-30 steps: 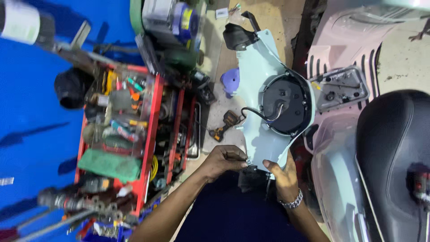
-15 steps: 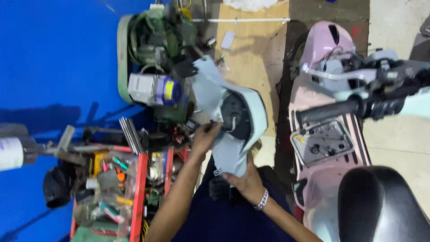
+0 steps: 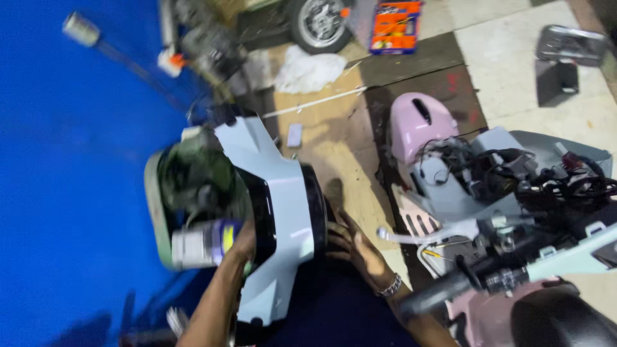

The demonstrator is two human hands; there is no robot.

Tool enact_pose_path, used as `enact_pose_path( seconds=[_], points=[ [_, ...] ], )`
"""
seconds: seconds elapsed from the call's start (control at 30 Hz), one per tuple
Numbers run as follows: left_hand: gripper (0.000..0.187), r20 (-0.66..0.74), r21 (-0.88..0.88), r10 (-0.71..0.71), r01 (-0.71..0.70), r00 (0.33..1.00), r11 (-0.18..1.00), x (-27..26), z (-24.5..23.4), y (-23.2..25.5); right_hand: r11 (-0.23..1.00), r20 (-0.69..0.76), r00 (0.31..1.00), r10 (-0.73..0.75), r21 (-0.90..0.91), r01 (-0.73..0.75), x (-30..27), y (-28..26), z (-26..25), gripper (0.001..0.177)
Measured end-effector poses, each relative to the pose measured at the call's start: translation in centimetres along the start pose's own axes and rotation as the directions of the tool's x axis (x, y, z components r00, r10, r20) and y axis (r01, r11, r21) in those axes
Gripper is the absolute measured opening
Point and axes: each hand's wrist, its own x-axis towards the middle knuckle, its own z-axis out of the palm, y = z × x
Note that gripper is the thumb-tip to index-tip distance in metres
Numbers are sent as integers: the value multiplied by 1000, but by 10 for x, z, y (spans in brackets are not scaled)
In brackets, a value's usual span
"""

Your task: The person installs a instrument panel cover onto a motorcycle by hand and using a screwdriver.

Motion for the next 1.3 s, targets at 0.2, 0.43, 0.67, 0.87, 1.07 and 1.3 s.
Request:
enact_pose_path(
  seconds=[0.2, 0.43, 0.67, 0.87, 1.07, 1.3],
  points=[
    [18, 571, 102, 241, -359, 785, 928, 165, 3, 130, 946, -294, 909, -296, -226, 235, 101, -41, -34, 106],
    [18, 950, 216, 89, -837, 299, 502, 224, 50, 314, 850, -584, 625, -518, -269, 454, 149, -115, 4, 103],
    [23, 959, 127, -282, -944, 39, 304, 271, 183, 425, 840, -804, 327, -496, -350, 414, 168, -126, -41, 85],
    [35, 816, -31, -578, -998, 3, -50, 301, 326, 508, 806, -948, -39, -317, -291, 515, 216, -131, -112, 74],
    [40, 584, -480, -804, -847, -115, -228, 261, 420, 560, 400, -995, -74, 74, -39, 916, 246, -165, -98, 74],
    [43, 222, -698, -953, -716, -208, -7, 182, 529, 550, -70, -919, -326, 221, -349, 935, 288, -168, -91, 83]
  ],
)
